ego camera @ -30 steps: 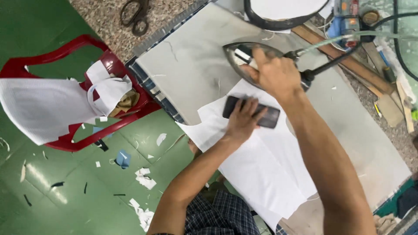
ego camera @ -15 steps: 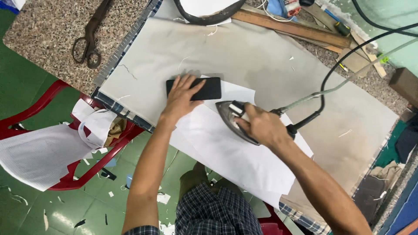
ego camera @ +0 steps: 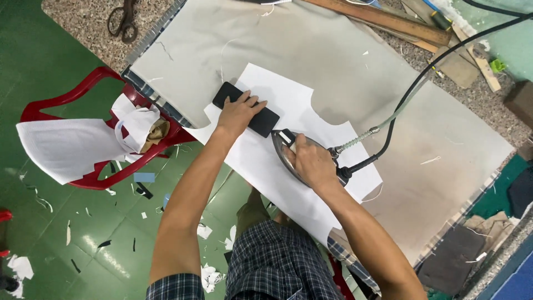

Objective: The person irons a white piece of fabric on a workbench using a steam iron. They repeatedly smooth the fabric with their hands and use a black rectangular object to press down on the material while ironing.

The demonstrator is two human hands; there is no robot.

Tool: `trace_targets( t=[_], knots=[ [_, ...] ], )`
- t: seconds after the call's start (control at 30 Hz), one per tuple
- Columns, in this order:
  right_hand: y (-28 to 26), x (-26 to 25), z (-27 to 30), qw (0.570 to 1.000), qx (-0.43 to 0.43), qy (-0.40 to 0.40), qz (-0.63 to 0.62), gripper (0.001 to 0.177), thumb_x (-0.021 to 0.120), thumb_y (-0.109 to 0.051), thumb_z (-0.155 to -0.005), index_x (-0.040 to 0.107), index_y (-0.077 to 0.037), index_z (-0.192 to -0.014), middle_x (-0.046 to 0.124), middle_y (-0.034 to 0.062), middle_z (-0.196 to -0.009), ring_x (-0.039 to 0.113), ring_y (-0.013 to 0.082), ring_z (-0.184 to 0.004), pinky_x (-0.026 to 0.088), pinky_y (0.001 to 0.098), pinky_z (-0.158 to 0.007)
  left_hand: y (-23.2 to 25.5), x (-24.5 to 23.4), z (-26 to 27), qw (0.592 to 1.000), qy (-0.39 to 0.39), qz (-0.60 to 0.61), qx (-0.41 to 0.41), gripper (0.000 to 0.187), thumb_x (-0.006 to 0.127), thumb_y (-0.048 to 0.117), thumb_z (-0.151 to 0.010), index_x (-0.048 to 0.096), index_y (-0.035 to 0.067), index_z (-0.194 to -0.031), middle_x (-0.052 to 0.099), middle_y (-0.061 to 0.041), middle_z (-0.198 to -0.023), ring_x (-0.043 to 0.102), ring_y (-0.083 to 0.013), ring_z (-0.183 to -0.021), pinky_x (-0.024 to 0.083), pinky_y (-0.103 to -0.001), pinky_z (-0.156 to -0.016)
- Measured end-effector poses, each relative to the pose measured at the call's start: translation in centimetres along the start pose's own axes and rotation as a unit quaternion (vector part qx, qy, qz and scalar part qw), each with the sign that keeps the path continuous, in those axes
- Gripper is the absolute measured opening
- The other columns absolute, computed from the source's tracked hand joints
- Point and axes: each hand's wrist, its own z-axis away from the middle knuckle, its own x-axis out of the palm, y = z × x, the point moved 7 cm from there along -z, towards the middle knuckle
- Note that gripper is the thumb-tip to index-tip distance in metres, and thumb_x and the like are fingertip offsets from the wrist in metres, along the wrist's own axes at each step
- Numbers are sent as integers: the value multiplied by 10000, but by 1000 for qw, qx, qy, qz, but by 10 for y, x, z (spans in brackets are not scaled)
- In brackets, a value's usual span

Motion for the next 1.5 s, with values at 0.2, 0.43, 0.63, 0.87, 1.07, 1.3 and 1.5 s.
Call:
trace_targets(
  t=[0.2, 0.43, 0.63, 0.87, 1.07, 1.3, 1.5],
  knots=[
    [27, 0, 38, 1000, -20, -6, -23, 342, 454, -416, -1021, 507, -81, -978, 719, 228, -741, 760, 386, -740, 603, 481, -653, 50, 6, 10, 999, 3, -36, 7, 844, 741, -10, -860, 409, 348, -1548, 456, -7, -1587, 311, -241, -1516, 298, -656, -1165],
    [59, -4, 78, 999, -12, -20, -45, 325, 453, -395, -1022, 529, -79, -1011, 730, 230, -766, 762, 391, -757, 601, 476, -657, 96, 12, 13, 996, -27, -80, 37, 922, 824, 42, -793, 394, 314, -1562, 465, -36, -1582, 321, -256, -1510, 237, -664, -1190],
    [77, -6, 93, 999, -7, -15, -52, 290, 490, -356, -1011, 549, -72, -1005, 724, 233, -758, 763, 383, -757, 609, 466, -653, 132, -7, 26, 993, -49, -92, 47, 936, 838, 59, -778, 390, 298, -1564, 465, -44, -1579, 327, -256, -1505, 249, -649, -1193],
    [78, -11, 98, 997, -12, -27, -65, 319, 471, -373, -1023, 558, -67, -1044, 730, 229, -802, 764, 373, -790, 610, 466, -701, 131, -5, 25, 992, -59, -99, 43, 955, 846, 94, -779, 362, 302, -1575, 452, -40, -1586, 319, -255, -1509, 283, -648, -1181],
    [79, -10, 97, 996, 3, -49, -70, 334, 468, -380, -1023, 562, -60, -1047, 729, 240, -825, 762, 381, -816, 605, 482, -724, 118, -8, 28, 996, -68, -29, 52, 953, 827, 62, -787, 356, 300, -1580, 419, -49, -1606, 276, -265, -1527, 232, -664, -1193],
    [81, 7, 86, 991, 41, -107, -64, 443, 397, -504, -1026, 529, -92, -1123, 737, 227, -949, 756, 379, -889, 590, 469, -802, 43, -32, 8, 997, -50, 21, 48, 912, 786, 56, -822, 353, 307, -1584, 388, -46, -1625, 224, -258, -1547, 161, -680, -1201],
    [63, -6, 70, 992, 100, -58, -55, 404, 478, -477, -1025, 541, -97, -1146, 743, 213, -963, 767, 346, -863, 604, 432, -763, -31, -52, -38, 991, -79, 3, 112, 917, 762, 83, -849, 302, 320, -1606, 324, -52, -1654, 173, -270, -1560, 89, -696, -1199]
  ],
)
